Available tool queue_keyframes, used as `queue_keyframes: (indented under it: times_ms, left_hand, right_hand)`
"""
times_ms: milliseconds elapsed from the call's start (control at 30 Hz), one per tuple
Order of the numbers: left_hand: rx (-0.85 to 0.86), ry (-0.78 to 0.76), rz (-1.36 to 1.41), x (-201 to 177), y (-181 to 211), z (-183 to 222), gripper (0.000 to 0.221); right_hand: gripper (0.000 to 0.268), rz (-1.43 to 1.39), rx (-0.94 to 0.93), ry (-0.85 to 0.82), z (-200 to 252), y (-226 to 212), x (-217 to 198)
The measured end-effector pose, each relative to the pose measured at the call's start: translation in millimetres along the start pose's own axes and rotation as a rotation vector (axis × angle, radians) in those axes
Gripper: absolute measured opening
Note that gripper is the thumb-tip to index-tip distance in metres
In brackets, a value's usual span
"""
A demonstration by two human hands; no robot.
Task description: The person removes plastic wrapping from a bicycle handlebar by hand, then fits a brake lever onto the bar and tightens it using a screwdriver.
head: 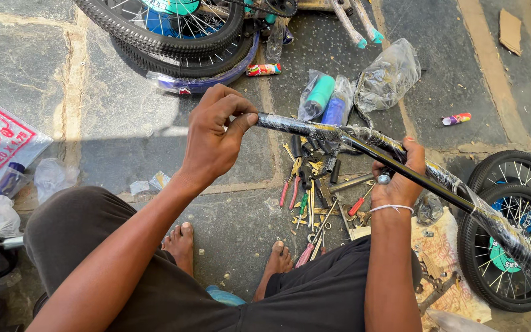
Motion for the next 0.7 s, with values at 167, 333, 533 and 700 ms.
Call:
queue_keyframes:
  times_ms: [167,333,533,700]
  left_hand:
    - [-0.055,-0.016,0.115,-4,11,-2,0.013]
    - [-0.251,-0.357,0.321,-1,19,-10,0.039]
    - [-0.206,-0.490,0.332,5,21,1,0.031]
    - [-0.144,-0.593,0.366,12,22,15,0.037]
  right_hand:
    - [0.019,0.005,0.026,0.004,4,-8,-8]
    - [0.018,-0.028,-0.047,-0.085,3,-14,-13]
    - [0.023,-0.056,-0.114,-0.126,4,-34,-18]
    - [0.028,0.004,-0.142,-0.221,2,-51,-27]
Point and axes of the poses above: each hand's wrist, its own z-axis away from the middle knuckle, its own x-axis out of the palm, y = z × x, the point moved 4 cm from there along -z, towards the middle knuckle, and after that the axes turned 4 degrees about z, right-handed, at the moved point
